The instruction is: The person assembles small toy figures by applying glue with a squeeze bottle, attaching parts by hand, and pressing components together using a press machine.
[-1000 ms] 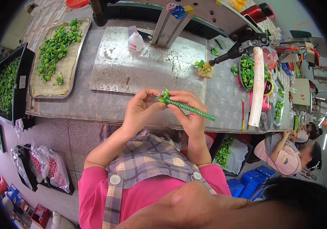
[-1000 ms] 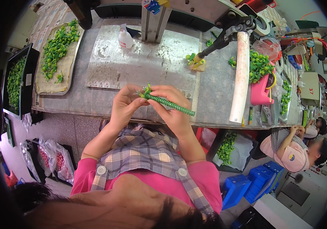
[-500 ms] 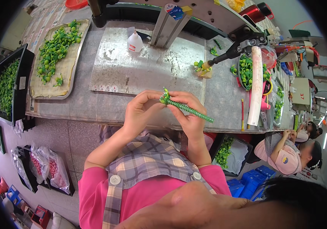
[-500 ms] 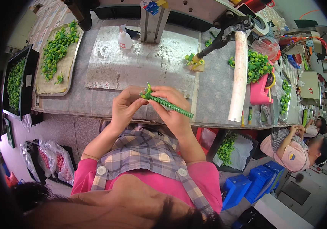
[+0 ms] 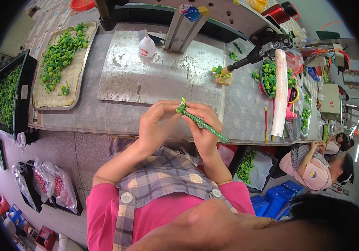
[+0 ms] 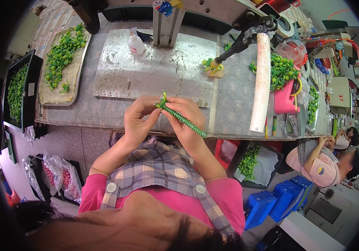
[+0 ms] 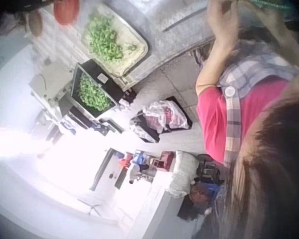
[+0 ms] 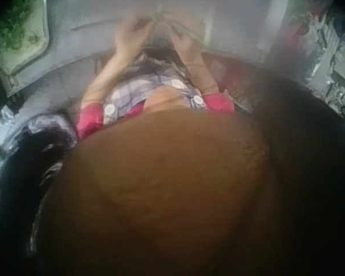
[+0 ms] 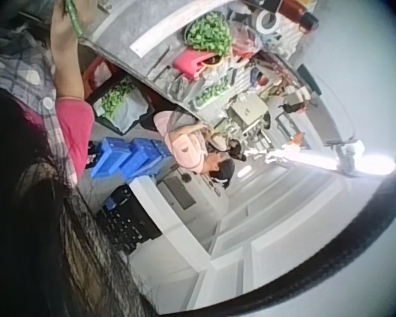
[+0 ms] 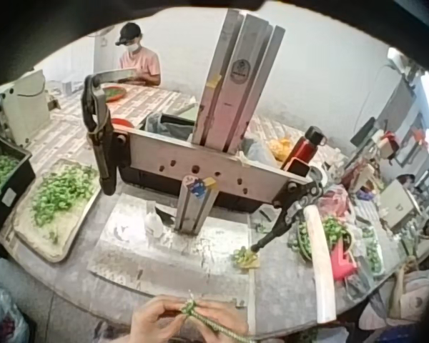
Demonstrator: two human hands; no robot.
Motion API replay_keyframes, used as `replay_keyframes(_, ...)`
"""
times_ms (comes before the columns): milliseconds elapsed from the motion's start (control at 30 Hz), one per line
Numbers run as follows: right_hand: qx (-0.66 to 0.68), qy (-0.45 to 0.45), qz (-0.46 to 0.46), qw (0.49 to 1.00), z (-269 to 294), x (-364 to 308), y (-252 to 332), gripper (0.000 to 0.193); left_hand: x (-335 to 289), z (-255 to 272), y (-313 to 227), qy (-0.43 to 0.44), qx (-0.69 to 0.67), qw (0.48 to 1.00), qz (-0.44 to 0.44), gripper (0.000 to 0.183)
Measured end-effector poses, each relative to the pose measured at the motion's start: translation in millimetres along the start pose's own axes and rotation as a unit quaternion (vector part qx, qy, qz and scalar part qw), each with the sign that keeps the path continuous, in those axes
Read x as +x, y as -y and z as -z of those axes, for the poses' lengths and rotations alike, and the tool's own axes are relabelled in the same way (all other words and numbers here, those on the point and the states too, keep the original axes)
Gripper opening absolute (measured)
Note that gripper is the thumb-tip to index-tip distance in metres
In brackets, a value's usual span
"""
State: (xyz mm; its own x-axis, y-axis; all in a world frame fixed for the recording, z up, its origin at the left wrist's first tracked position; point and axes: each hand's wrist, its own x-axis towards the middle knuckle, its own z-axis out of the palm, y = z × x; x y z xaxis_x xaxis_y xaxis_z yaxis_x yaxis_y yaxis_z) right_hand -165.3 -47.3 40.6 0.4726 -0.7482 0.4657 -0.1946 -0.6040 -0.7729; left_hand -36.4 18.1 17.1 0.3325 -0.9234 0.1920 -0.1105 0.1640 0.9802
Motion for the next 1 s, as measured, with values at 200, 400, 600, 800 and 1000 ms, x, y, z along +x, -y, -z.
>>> replay_keyframes(200,0.010,-0.029,0.013,0.999,-5,-3,-2,0.018,1,-3,-3,-0.014,0.033,0.999,-0.037,0.019)
replay_keyframes(400,0.014,-0.028,0.017,0.999,-5,-6,-4,0.019,3,-2,-4,-0.027,0.011,0.999,-0.029,0.022)
replay_keyframes(600,0.012,-0.014,0.016,1.000,-3,-2,2,0.021,2,0,-2,-0.027,-0.063,0.998,-0.013,0.020)
replay_keyframes(800,0.002,-0.028,0.040,0.999,-6,-2,5,0.020,0,2,1,-0.031,-0.047,0.997,-0.047,0.019)
replay_keyframes(1000,-0.019,-0.025,0.049,0.998,-11,-1,3,0.019,0,3,2,-0.030,-0.009,0.998,-0.055,0.020)
